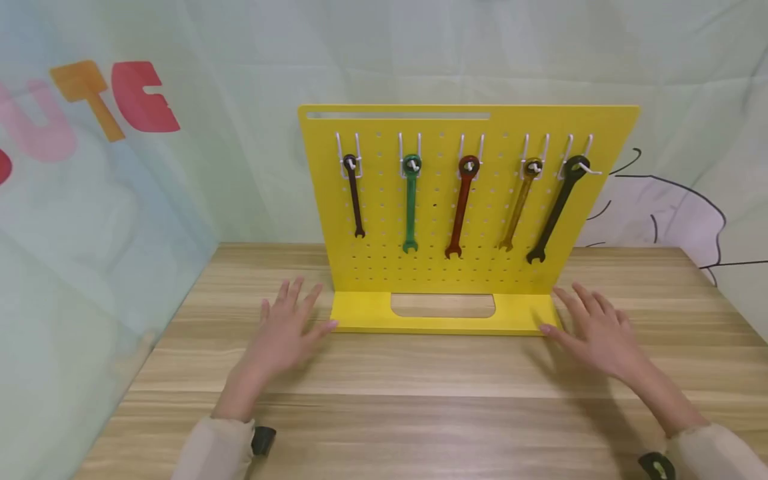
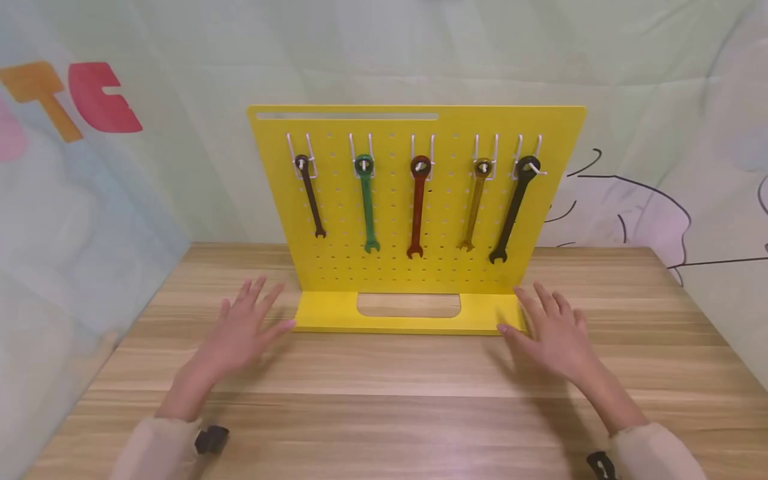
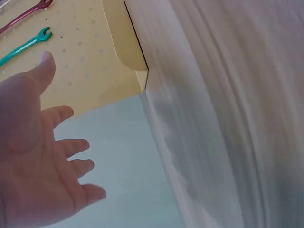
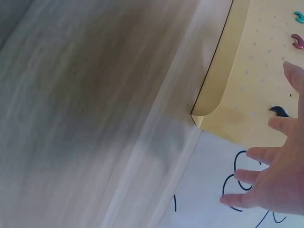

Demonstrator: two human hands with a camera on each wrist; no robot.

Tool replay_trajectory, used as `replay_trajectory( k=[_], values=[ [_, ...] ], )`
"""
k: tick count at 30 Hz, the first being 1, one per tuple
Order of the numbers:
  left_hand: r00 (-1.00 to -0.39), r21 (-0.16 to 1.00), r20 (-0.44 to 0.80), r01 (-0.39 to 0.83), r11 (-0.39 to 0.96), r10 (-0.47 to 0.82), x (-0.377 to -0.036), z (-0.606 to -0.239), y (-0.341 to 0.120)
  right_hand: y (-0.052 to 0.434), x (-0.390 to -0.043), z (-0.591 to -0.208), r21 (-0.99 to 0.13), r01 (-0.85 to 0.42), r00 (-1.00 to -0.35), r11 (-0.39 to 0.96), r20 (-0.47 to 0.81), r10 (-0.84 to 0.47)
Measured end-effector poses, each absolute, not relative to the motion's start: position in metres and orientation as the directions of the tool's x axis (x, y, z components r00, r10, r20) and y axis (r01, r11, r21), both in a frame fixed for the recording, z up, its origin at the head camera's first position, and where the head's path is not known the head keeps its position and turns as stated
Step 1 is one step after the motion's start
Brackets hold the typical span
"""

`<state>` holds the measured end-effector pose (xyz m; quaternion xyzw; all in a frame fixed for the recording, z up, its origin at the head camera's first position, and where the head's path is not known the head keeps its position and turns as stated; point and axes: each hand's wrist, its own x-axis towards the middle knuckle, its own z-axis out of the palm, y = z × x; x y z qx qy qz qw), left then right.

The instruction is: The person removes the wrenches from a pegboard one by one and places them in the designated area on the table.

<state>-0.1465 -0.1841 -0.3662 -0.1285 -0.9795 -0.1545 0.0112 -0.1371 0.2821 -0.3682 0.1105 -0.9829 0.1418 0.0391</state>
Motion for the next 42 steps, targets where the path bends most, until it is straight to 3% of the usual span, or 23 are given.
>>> replay_trajectory(
  k=[9,13,26,42],
  values=[
    [-0.972,0.454,0.055,0.230,0.861,0.230,-0.158,-0.368,-0.191,0.292,-0.145,-0.367,-0.523,-0.264,-0.964,0.810,0.108,-0.244],
    [-0.972,0.535,0.047,0.219,0.816,0.231,-0.166,-0.368,-0.191,0.297,-0.149,-0.366,-0.576,-0.230,-0.970,0.785,0.074,-0.230],
    [-0.981,0.769,-0.011,0.114,0.629,0.192,-0.204,-0.363,-0.180,0.302,-0.154,-0.363,-0.641,-0.177,-0.976,0.747,0.014,-0.218],
    [-0.999,0.922,-0.017,-0.005,0.388,0.029,-0.235,-0.350,-0.169,0.300,-0.160,-0.358,-0.633,-0.178,-0.972,0.753,-0.008,-0.236]
  ],
)
